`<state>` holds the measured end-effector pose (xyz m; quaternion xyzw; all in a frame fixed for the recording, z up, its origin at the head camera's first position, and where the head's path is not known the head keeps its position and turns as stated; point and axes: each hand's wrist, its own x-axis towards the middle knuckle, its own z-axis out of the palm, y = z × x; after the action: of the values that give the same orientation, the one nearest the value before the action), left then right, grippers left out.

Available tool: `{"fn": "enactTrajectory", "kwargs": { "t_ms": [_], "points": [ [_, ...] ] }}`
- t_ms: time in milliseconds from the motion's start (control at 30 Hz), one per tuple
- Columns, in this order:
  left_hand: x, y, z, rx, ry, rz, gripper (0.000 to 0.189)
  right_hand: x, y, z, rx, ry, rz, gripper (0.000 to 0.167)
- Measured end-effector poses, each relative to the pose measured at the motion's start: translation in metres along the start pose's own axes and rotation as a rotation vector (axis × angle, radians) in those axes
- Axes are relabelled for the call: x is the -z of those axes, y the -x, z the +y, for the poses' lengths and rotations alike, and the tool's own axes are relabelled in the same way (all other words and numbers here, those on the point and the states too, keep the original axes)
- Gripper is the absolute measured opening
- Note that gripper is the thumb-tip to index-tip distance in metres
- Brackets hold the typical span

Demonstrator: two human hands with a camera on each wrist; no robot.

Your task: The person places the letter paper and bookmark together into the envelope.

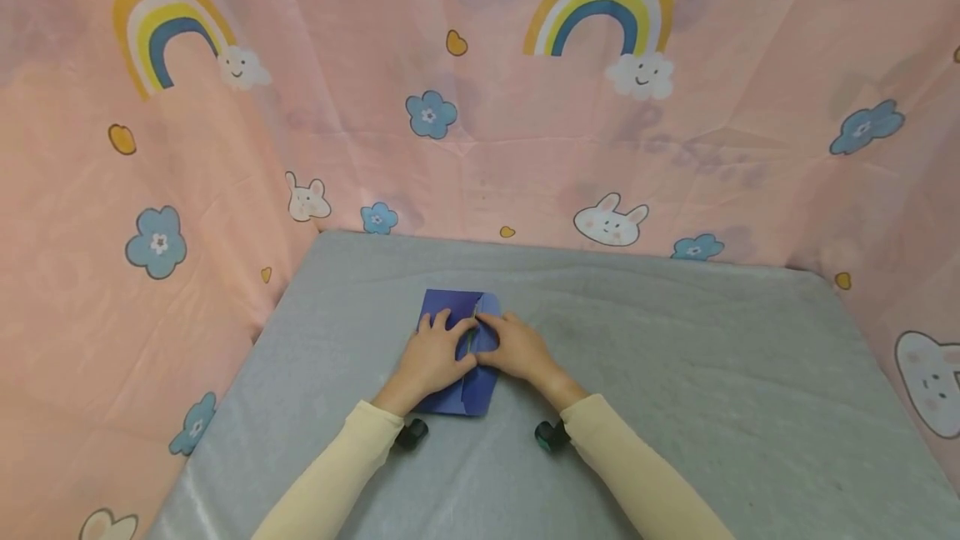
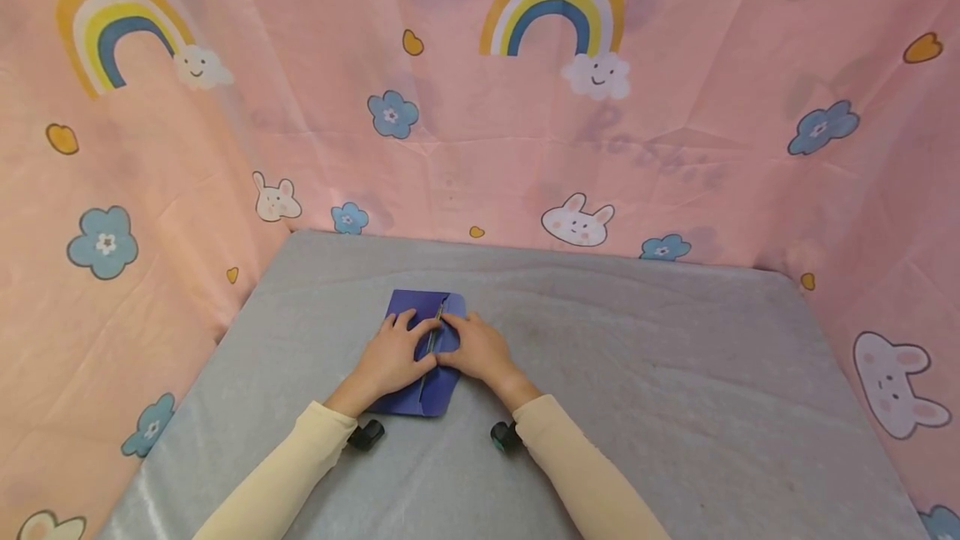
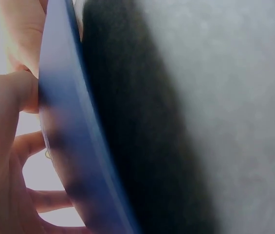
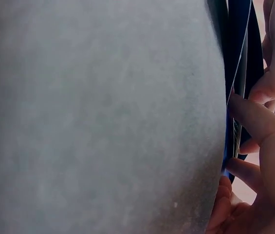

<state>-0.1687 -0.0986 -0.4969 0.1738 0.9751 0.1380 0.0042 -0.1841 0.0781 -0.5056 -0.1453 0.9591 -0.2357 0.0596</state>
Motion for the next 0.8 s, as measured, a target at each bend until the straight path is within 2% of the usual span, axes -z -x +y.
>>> {"fn": "enactTrajectory", "kwargs": {
  "t_ms": [267,800],
  "points": [
    [-0.0031,0.0001,-0.0032,0.009,-0.008,-0.036,0.055,0.0005,-0.0004,-0.002,0.018,0.038,0.002,0.071],
    [-0.0046,-0.0026,-0.0039,-0.01,-0.015,-0.038,0.055,0.0024,-0.0001,-0.0056,0.002,0.056,0.01,0.071]
  ]
}}
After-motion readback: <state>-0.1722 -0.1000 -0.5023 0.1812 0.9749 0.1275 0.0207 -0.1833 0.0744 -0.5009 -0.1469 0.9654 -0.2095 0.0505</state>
